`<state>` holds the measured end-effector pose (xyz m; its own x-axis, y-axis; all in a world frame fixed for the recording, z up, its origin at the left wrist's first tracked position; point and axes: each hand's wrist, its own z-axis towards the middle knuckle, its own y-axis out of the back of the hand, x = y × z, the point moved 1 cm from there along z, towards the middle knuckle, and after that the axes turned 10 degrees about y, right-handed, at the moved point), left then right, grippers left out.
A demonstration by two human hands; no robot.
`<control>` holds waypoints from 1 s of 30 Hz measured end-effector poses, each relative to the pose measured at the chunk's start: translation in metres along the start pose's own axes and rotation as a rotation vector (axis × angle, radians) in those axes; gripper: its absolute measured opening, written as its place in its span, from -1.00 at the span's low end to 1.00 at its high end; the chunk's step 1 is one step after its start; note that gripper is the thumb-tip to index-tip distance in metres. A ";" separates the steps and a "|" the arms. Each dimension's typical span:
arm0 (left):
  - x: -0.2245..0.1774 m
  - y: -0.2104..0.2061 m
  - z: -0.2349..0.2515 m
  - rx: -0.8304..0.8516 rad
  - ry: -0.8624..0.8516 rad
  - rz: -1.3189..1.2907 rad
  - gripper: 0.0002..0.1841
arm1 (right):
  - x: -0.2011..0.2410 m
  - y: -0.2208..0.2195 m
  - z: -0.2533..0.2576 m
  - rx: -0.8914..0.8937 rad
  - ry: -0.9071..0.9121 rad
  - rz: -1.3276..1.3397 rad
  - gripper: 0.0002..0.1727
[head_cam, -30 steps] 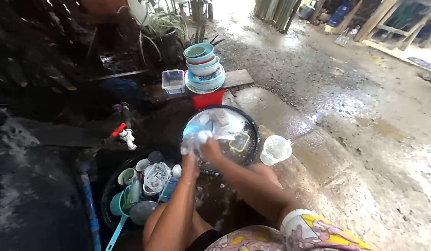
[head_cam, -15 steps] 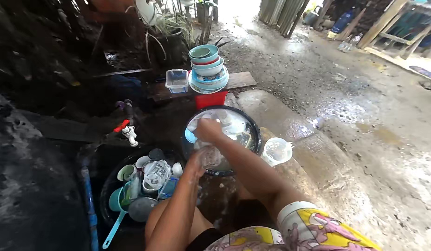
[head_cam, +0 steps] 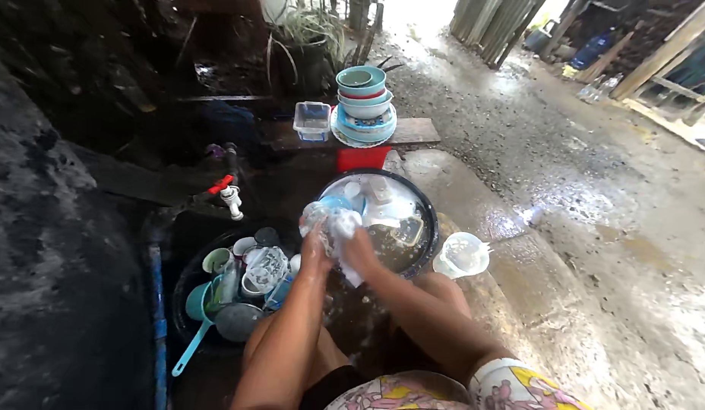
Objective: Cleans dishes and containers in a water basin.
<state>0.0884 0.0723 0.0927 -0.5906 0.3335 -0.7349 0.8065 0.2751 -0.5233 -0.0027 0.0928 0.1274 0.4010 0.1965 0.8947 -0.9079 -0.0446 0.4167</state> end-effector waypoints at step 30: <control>-0.018 -0.006 -0.007 -0.001 -0.088 -0.321 -0.67 | 0.013 0.016 -0.009 0.196 0.211 -0.507 -0.49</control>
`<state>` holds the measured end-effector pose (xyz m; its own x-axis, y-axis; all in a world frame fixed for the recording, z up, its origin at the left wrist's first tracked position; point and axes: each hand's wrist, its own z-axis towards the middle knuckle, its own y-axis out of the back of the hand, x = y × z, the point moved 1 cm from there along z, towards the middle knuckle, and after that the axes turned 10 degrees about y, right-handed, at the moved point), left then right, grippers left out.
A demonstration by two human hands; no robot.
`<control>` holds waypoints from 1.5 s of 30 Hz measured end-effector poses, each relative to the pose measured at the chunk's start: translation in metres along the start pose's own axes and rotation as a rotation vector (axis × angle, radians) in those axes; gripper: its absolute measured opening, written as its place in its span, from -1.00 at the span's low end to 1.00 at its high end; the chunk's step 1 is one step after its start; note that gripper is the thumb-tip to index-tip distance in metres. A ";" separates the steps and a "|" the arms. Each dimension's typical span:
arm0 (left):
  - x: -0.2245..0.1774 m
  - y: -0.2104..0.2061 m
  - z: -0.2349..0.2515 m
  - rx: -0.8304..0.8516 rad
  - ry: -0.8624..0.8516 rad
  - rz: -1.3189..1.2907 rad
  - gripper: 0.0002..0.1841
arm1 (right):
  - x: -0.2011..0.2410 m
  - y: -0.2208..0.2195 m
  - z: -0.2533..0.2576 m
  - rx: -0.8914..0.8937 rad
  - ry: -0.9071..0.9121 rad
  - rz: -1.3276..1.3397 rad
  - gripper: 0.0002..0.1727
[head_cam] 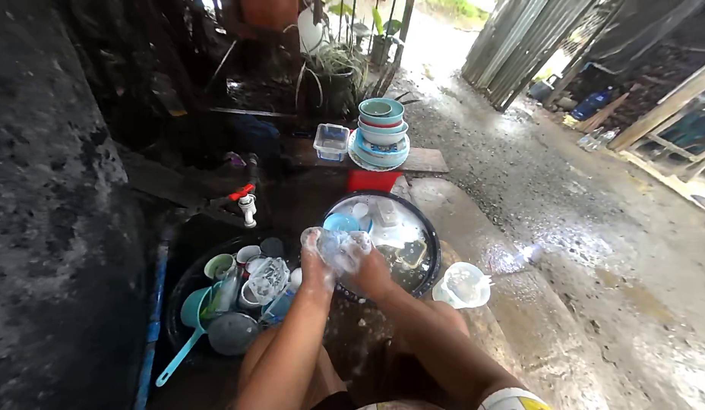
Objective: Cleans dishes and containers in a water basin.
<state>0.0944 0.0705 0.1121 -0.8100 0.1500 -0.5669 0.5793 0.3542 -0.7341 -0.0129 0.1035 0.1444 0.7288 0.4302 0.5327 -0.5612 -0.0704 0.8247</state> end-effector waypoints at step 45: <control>0.048 -0.012 -0.038 0.327 0.662 0.402 -0.64 | -0.114 0.023 -0.006 0.152 -0.535 0.906 -0.57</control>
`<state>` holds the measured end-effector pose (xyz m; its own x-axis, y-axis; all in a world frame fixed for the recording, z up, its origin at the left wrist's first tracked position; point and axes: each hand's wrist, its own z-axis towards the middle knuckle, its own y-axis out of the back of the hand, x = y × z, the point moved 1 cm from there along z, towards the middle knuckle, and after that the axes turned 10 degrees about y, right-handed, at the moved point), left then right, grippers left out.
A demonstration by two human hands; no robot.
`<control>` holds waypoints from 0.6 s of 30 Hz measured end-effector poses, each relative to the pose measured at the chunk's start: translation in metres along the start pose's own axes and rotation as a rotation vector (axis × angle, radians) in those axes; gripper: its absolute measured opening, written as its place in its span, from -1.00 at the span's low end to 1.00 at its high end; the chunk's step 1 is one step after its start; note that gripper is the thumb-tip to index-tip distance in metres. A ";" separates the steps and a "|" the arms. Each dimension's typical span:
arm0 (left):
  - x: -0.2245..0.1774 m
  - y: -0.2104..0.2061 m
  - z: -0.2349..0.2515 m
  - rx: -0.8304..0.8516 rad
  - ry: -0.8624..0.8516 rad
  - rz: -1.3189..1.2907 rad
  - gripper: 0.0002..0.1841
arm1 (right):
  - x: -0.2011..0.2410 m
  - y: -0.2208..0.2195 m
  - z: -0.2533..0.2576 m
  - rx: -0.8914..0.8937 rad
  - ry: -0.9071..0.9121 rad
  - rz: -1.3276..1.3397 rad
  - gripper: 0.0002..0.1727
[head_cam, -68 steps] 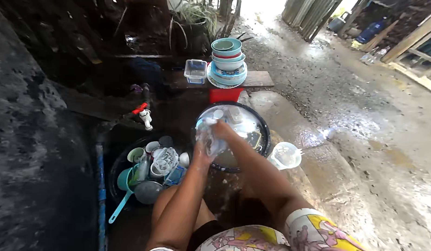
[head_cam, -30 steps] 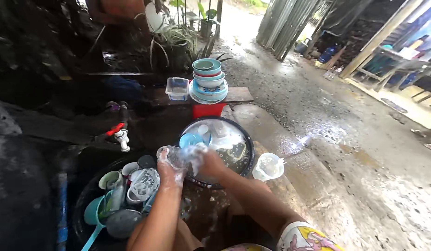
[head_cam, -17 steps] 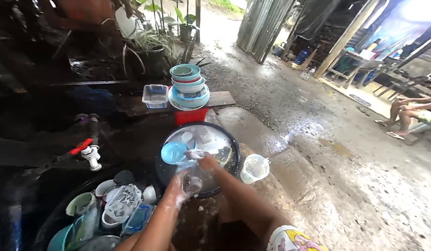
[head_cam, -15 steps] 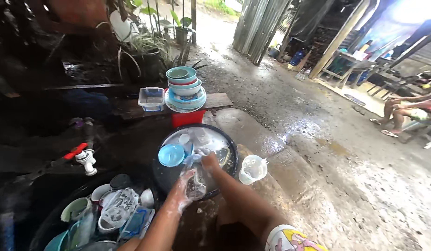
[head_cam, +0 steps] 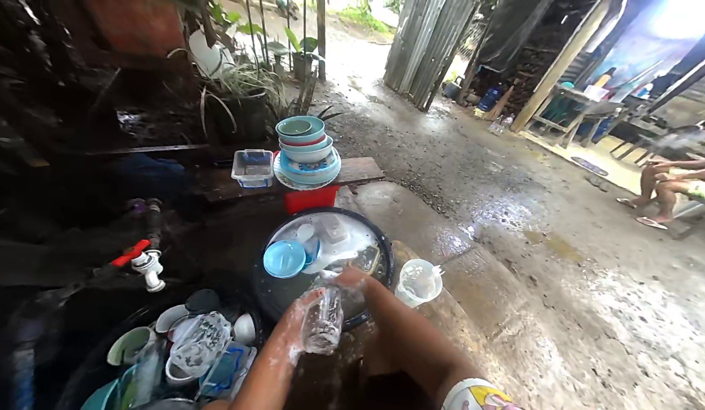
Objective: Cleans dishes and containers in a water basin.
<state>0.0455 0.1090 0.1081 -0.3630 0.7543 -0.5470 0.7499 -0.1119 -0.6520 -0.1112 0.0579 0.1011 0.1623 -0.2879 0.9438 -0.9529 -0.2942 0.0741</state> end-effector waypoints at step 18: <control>-0.021 0.039 0.027 -0.420 -0.109 0.024 -0.56 | 0.042 -0.001 -0.018 0.381 0.006 -0.815 -0.57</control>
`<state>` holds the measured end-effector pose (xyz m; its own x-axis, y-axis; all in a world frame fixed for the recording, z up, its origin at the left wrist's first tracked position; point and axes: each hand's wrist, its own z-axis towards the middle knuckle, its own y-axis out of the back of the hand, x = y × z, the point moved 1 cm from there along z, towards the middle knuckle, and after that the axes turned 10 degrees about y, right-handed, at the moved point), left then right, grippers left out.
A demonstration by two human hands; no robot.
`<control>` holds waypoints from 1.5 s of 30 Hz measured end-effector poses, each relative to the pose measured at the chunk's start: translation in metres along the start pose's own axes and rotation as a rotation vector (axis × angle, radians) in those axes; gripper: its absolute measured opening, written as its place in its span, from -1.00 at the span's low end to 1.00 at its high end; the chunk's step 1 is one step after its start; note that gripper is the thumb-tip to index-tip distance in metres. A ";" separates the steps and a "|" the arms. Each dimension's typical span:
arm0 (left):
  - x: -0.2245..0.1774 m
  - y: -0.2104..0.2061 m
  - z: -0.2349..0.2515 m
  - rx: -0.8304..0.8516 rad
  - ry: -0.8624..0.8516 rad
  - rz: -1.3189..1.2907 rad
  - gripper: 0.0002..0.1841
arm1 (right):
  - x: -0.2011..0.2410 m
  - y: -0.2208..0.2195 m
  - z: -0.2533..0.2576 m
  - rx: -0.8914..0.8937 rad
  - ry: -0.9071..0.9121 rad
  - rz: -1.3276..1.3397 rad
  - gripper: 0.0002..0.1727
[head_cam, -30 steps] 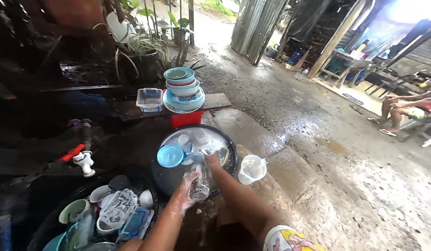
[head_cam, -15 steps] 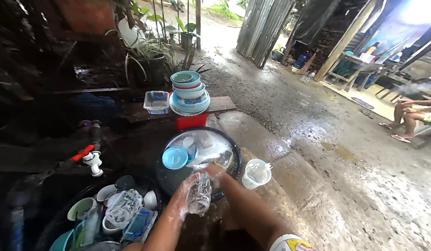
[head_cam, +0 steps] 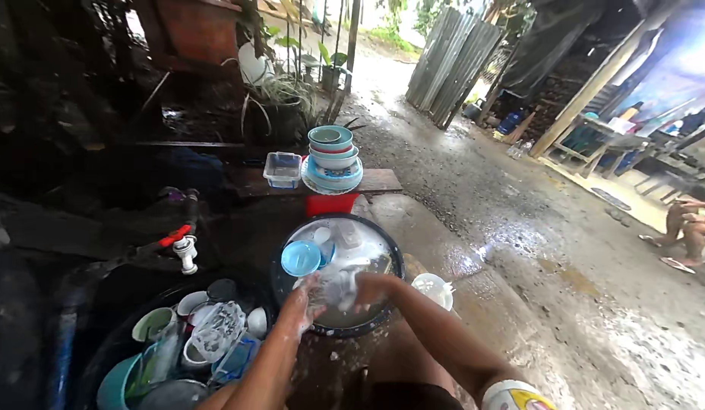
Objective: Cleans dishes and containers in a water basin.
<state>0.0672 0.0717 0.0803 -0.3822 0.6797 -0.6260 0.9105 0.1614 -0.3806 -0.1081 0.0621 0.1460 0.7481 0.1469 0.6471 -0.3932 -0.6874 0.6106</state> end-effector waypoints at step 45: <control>-0.039 0.022 0.010 -0.051 -0.293 0.328 -0.57 | 0.009 -0.039 0.017 -0.383 0.113 0.058 -0.49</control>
<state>0.1003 0.0418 0.0900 -0.0936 0.4703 -0.8775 0.9949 0.0115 -0.0999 -0.0770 0.0777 0.1202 0.6634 0.2076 0.7189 -0.6199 -0.3855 0.6835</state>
